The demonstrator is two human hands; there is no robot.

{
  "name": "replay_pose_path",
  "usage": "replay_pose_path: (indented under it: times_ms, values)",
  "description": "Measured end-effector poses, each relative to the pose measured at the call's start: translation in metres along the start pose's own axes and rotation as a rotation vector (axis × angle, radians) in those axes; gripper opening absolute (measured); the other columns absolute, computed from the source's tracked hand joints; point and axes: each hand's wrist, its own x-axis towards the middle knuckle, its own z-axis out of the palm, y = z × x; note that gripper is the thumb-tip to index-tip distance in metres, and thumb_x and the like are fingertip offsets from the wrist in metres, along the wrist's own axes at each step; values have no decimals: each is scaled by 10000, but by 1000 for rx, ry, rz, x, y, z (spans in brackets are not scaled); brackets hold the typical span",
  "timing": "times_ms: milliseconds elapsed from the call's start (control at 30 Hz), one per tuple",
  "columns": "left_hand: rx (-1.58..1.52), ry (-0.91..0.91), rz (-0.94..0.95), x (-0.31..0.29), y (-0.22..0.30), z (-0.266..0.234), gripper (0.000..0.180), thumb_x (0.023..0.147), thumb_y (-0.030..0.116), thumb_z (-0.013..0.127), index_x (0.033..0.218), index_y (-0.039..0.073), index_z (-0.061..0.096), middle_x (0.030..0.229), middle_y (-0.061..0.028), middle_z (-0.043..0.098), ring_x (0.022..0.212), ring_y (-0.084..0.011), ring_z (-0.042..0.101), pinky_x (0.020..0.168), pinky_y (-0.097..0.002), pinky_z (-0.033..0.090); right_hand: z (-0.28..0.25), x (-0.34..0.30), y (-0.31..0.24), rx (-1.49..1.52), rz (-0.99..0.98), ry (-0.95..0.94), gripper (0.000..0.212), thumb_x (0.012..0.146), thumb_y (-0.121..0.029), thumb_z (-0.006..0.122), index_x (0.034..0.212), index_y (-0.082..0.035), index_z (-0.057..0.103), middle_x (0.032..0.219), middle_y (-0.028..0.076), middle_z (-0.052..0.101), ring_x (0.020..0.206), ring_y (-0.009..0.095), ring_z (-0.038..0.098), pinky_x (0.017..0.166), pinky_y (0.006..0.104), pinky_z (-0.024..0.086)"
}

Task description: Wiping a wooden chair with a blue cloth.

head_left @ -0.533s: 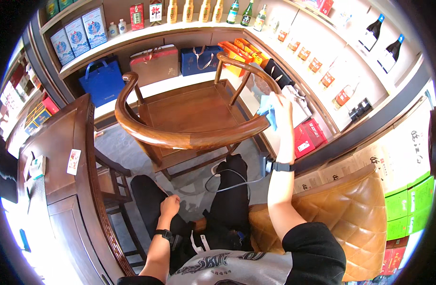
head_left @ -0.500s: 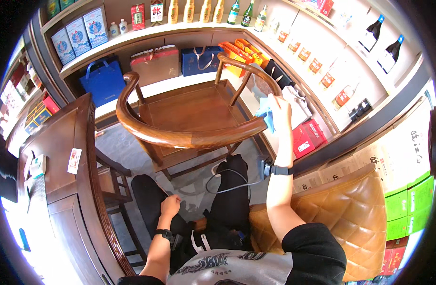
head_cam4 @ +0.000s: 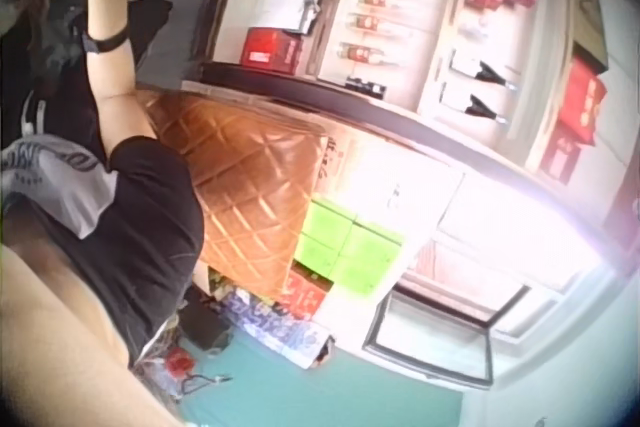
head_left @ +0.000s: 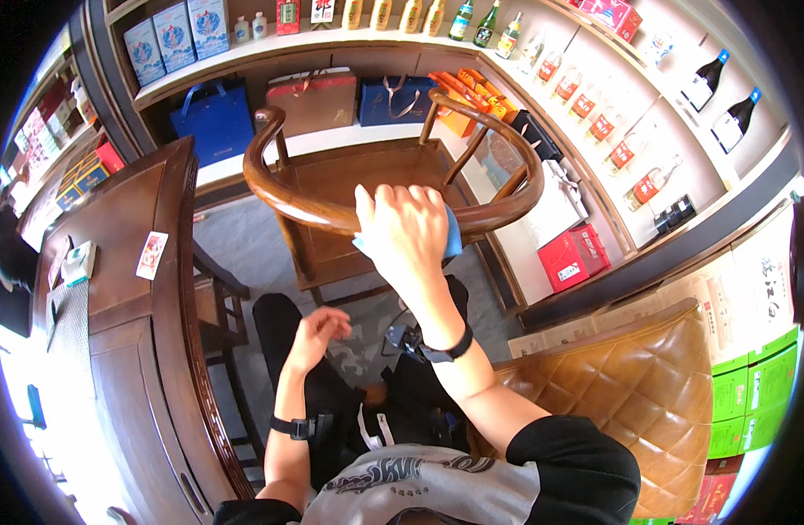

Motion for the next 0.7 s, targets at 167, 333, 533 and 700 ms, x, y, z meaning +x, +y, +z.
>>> replay_pose_path:
  times_ms: [167,333,533,700]
  values:
    - [292,310,460,4,110,17,141,875,-50,457,901,-25,593,787,-95,617,727,-182,610,699,-282,483,-3,12,-9,15,6,-123,439,939,-333,470,658,-27,611,575,150,606,593,315,611,618,413,460]
    - [695,373,771,20,186,41,420,798,-11,578,1213,27,520,1280,-158,479,1170,-323,477,988,-382,381,-19,13,10,686,320,-260,523,981,-421,347,1125,31,568,901,276,627,891,418,610,800,445,463]
    - [1061,350,1013,59,179,79,414,714,114,617,1084,-61,554,1101,-205,575,1080,-340,537,945,-413,429,-19,9,16,1054,392,-187,605,986,-420,362,1362,53,344,1369,255,419,1304,317,388,1068,347,288]
    - [1118,404,903,74,175,92,616,728,368,668,1181,-25,523,1044,-180,575,990,-309,557,893,-408,396,-42,4,38,1038,283,-34,533,997,-352,368,1354,44,378,1394,176,408,1324,251,342,1106,363,206]
